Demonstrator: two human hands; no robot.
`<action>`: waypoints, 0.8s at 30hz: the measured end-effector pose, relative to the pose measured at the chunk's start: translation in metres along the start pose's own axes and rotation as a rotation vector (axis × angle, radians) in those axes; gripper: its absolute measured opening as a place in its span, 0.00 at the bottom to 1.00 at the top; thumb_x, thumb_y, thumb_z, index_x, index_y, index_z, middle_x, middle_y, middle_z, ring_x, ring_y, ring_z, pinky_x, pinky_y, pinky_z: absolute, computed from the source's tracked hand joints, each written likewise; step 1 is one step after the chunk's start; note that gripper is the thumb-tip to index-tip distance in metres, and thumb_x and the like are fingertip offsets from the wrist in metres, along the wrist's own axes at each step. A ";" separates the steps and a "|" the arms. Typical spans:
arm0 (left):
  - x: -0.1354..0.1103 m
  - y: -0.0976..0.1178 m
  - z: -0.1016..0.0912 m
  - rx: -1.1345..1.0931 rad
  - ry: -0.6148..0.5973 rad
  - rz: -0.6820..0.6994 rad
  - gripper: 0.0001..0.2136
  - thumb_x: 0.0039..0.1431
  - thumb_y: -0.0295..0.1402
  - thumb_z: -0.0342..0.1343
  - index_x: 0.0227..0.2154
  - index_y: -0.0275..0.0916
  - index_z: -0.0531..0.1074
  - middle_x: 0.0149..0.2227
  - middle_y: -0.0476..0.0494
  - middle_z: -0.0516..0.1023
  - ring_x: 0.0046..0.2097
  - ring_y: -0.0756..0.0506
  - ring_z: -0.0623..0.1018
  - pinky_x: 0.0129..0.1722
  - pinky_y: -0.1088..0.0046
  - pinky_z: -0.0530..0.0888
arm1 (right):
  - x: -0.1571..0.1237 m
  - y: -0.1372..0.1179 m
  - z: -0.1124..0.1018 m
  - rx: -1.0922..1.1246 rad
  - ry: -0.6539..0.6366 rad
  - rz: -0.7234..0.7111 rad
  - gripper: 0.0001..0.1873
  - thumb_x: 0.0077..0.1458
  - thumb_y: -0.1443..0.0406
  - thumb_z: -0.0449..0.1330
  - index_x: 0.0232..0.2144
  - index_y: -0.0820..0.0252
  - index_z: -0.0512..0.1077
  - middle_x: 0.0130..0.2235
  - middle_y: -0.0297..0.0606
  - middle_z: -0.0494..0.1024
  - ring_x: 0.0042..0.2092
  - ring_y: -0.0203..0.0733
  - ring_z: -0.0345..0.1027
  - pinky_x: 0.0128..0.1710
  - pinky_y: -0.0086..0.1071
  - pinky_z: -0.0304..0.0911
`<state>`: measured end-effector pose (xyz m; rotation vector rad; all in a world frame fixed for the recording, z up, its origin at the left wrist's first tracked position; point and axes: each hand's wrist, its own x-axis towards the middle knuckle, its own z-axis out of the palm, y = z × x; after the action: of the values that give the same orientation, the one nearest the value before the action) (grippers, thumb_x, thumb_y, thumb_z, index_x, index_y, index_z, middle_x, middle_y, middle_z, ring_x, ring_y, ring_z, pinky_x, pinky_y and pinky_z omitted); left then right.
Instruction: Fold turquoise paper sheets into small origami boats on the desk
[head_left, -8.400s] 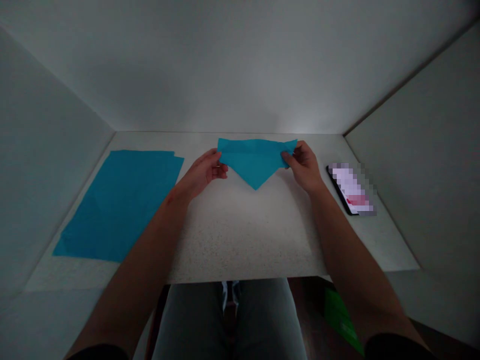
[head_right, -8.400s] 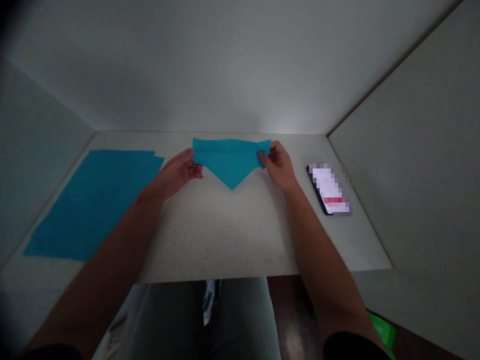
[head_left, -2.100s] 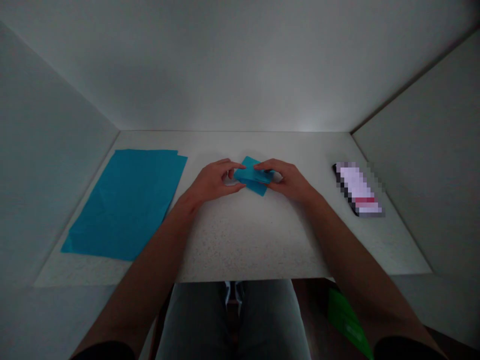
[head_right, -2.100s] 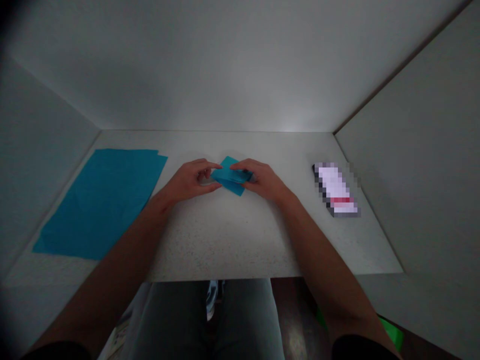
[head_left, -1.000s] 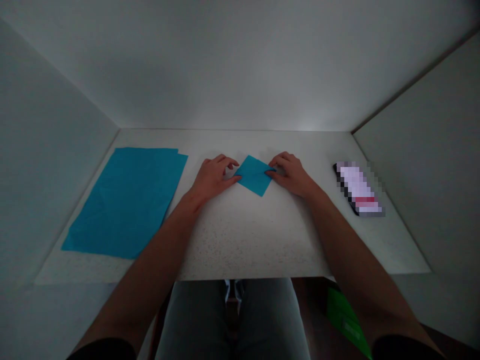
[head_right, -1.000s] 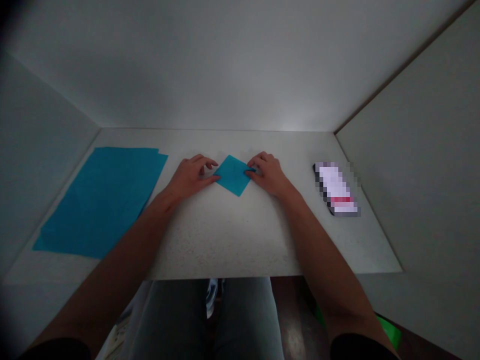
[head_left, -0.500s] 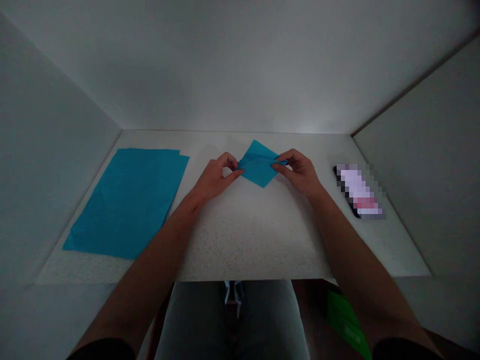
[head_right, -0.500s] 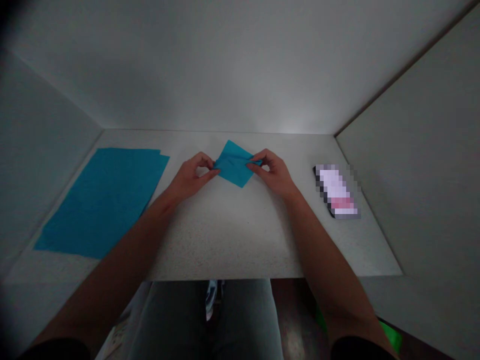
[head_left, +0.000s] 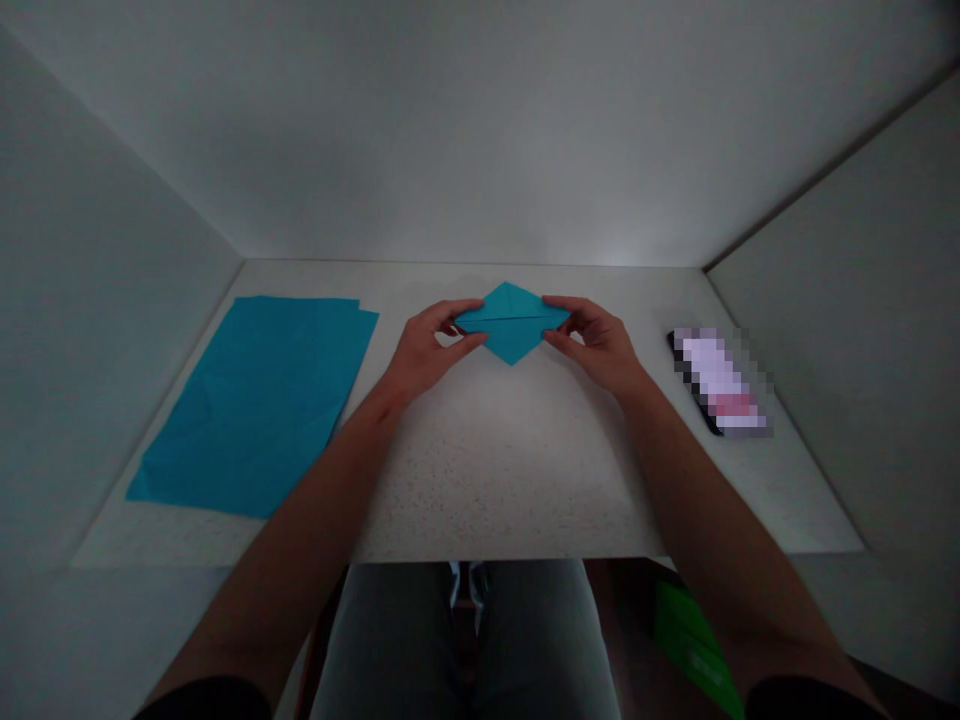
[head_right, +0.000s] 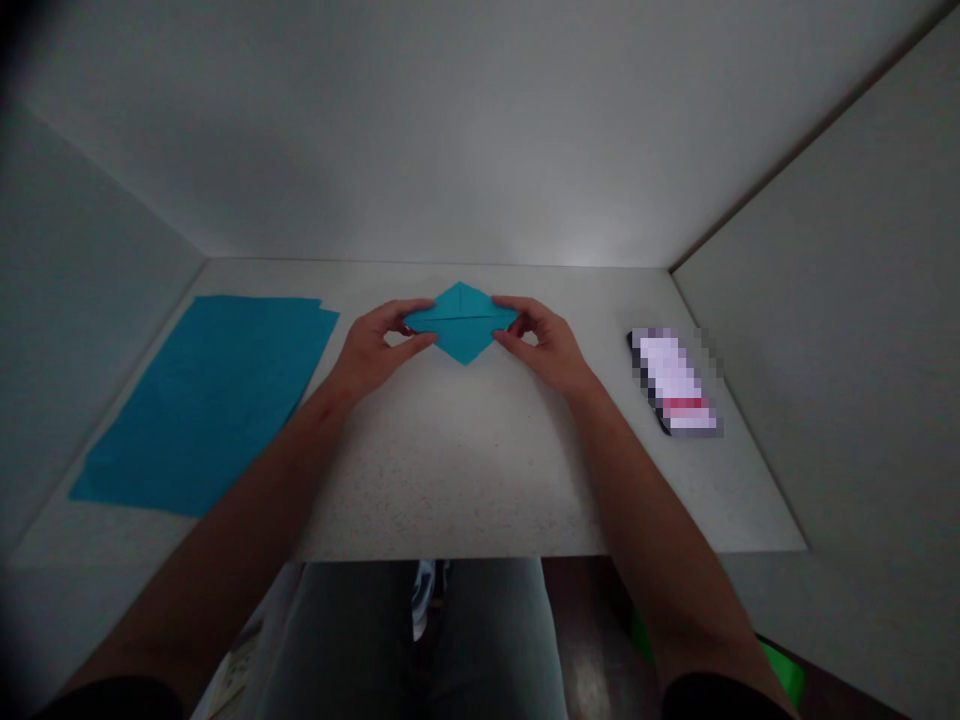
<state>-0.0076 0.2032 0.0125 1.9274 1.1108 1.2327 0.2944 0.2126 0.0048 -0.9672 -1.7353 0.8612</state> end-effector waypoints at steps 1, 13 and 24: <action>0.000 0.000 0.000 0.007 0.004 -0.007 0.19 0.62 0.40 0.71 0.54 0.44 0.83 0.48 0.43 0.87 0.39 0.48 0.82 0.43 0.71 0.80 | 0.000 0.000 0.000 -0.015 -0.005 0.001 0.27 0.58 0.49 0.75 0.56 0.47 0.81 0.36 0.32 0.80 0.35 0.40 0.72 0.43 0.38 0.74; -0.005 0.007 0.007 -0.055 -0.145 0.105 0.08 0.63 0.37 0.67 0.39 0.40 0.78 0.45 0.41 0.83 0.39 0.49 0.81 0.41 0.71 0.79 | 0.002 -0.010 0.008 0.083 0.024 -0.040 0.15 0.61 0.50 0.74 0.41 0.50 0.81 0.41 0.35 0.79 0.41 0.40 0.76 0.43 0.37 0.75; -0.011 0.017 0.015 -0.261 -0.377 -0.087 0.14 0.65 0.41 0.68 0.34 0.38 0.71 0.66 0.31 0.77 0.37 0.52 0.82 0.35 0.73 0.78 | -0.007 -0.024 0.030 0.200 -0.116 -0.030 0.28 0.60 0.51 0.76 0.56 0.47 0.73 0.49 0.37 0.83 0.42 0.39 0.79 0.43 0.35 0.78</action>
<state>0.0097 0.1844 0.0156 1.7938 0.7870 0.8711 0.2627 0.1923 0.0133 -0.7701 -1.7180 1.0677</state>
